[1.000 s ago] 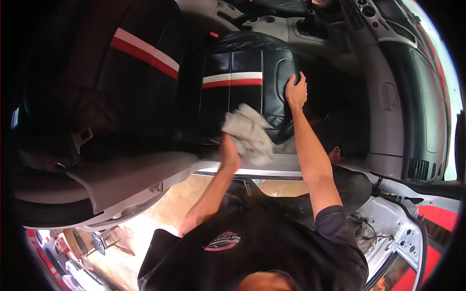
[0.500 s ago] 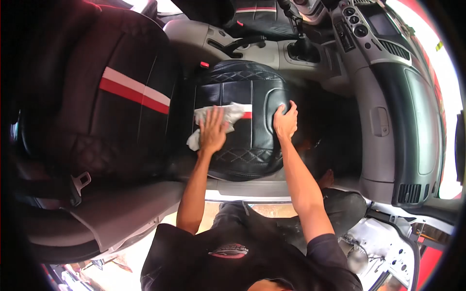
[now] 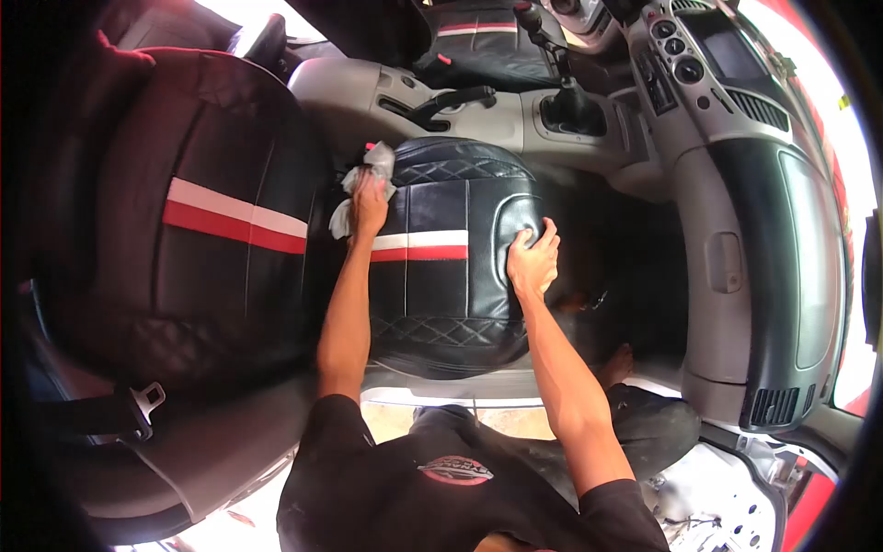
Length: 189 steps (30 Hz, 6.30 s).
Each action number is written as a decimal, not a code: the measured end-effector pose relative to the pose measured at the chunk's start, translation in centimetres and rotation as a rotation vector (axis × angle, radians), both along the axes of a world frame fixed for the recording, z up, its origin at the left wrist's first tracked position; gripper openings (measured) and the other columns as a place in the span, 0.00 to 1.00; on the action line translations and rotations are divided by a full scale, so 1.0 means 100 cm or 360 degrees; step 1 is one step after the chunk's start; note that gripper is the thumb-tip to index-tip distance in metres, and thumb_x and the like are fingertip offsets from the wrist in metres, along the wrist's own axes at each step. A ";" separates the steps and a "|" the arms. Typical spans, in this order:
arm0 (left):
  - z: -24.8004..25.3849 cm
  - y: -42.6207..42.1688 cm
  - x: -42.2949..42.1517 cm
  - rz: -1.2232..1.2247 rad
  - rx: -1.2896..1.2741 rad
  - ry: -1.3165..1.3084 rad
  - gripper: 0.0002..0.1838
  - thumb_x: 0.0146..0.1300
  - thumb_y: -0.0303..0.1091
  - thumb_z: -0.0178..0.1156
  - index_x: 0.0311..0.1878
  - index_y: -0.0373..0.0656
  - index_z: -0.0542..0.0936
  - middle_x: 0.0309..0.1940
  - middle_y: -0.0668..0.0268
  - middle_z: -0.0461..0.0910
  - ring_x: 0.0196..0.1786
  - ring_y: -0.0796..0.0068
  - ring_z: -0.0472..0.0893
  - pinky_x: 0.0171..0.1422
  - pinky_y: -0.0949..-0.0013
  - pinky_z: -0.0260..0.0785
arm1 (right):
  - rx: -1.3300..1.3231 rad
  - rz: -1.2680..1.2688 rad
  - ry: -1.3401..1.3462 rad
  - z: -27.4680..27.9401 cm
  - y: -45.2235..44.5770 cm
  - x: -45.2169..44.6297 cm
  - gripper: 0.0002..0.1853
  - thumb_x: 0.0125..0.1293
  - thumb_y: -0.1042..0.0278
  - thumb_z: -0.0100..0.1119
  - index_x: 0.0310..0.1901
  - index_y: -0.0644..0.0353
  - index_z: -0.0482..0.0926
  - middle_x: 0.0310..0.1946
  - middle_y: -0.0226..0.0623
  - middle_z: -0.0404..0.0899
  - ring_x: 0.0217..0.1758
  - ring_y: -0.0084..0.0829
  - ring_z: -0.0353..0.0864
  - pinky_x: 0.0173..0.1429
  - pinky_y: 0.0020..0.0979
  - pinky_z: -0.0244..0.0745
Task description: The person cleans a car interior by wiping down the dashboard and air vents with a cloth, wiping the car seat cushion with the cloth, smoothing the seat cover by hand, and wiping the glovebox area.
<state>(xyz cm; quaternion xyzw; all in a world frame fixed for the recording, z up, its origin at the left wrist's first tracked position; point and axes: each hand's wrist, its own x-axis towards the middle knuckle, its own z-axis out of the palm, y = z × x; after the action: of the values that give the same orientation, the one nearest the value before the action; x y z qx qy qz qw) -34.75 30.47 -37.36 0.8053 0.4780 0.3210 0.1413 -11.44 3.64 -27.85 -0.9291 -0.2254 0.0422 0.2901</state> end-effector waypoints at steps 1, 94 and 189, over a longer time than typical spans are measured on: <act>0.006 -0.010 0.004 -0.0151 0.0158 -0.0208 0.23 0.77 0.35 0.53 0.68 0.30 0.76 0.72 0.44 0.72 0.76 0.41 0.69 0.81 0.51 0.59 | -0.0009 -0.0004 0.0006 0.000 -0.003 -0.001 0.28 0.72 0.50 0.51 0.69 0.53 0.69 0.56 0.50 0.78 0.59 0.53 0.81 0.59 0.51 0.78; 0.116 -0.169 -0.016 -0.0093 -0.0163 -0.0083 0.10 0.67 0.32 0.68 0.50 0.41 0.86 0.46 0.59 0.86 0.47 0.61 0.84 0.52 0.59 0.77 | 0.0070 -0.0048 0.0059 -0.003 -0.001 0.001 0.29 0.70 0.47 0.52 0.69 0.51 0.69 0.59 0.51 0.77 0.61 0.55 0.80 0.62 0.52 0.77; 0.100 -0.195 0.030 -0.0766 -0.1304 0.0179 0.08 0.53 0.25 0.73 0.27 0.40 0.81 0.18 0.81 0.72 0.22 0.93 0.66 0.26 0.79 0.55 | 0.0101 -0.0097 0.0123 -0.005 -0.002 0.004 0.30 0.67 0.48 0.53 0.69 0.52 0.70 0.58 0.51 0.77 0.60 0.52 0.80 0.62 0.51 0.76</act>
<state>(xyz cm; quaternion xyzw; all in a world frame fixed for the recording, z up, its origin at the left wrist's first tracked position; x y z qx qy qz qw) -31.71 10.94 -27.33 0.7872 0.3720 0.0201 0.4915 -11.09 3.42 -28.38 -0.9236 -0.1869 0.0622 0.3289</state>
